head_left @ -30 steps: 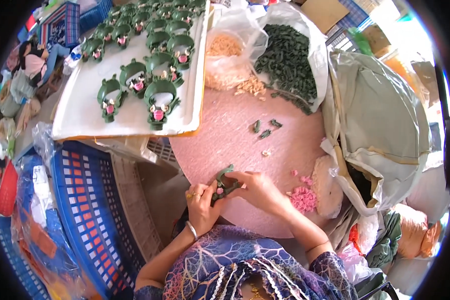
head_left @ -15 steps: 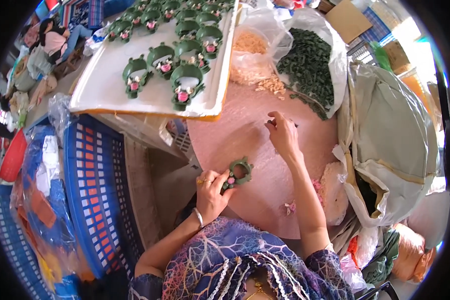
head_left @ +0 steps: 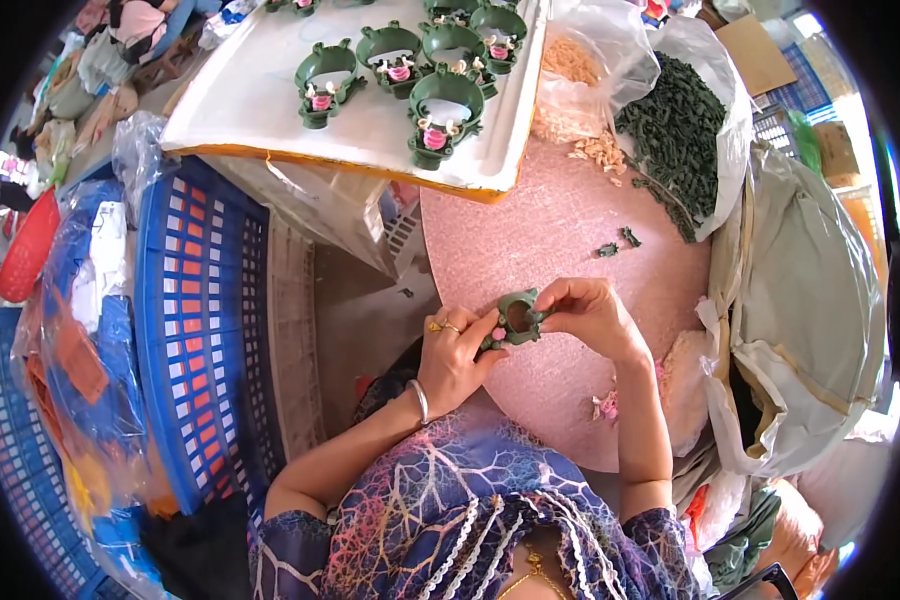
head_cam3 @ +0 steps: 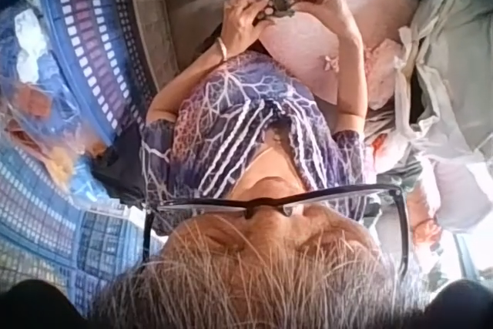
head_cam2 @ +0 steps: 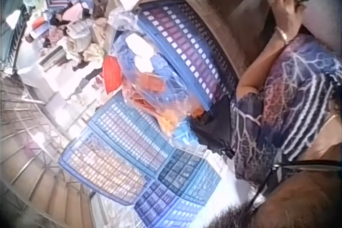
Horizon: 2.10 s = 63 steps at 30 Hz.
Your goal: Assembling small plastic toy components by inserting pink decorative pieces into green ring-shaped frames.
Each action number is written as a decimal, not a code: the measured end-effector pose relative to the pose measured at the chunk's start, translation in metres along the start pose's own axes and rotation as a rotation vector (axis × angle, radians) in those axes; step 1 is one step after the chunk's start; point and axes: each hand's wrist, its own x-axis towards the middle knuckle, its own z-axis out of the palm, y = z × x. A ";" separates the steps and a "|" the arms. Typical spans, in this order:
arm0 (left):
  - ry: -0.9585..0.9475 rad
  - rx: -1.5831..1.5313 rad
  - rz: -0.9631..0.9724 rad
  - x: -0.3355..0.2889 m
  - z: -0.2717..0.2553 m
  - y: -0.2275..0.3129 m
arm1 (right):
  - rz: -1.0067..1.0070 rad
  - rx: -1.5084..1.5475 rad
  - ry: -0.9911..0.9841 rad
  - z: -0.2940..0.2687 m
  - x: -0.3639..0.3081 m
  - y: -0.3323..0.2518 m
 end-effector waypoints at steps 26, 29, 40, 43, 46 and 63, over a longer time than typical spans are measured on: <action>-0.039 -0.001 0.018 0.001 -0.003 0.000 | 0.240 -0.577 0.092 0.033 0.031 -0.022; -0.030 0.018 0.016 -0.001 0.001 0.002 | 0.223 -0.778 0.149 0.044 0.031 -0.025; 0.021 0.084 0.041 -0.003 0.001 0.007 | -0.144 -0.572 0.610 0.027 -0.004 -0.014; 0.020 0.110 0.130 -0.001 -0.001 0.006 | -0.270 -0.539 0.757 0.017 -0.024 0.002; -0.041 0.151 0.280 0.001 0.000 -0.004 | -0.330 -0.526 0.863 0.025 -0.037 0.019; 0.220 0.436 0.629 0.103 -0.122 0.052 | -0.459 -0.493 0.912 0.025 -0.071 0.060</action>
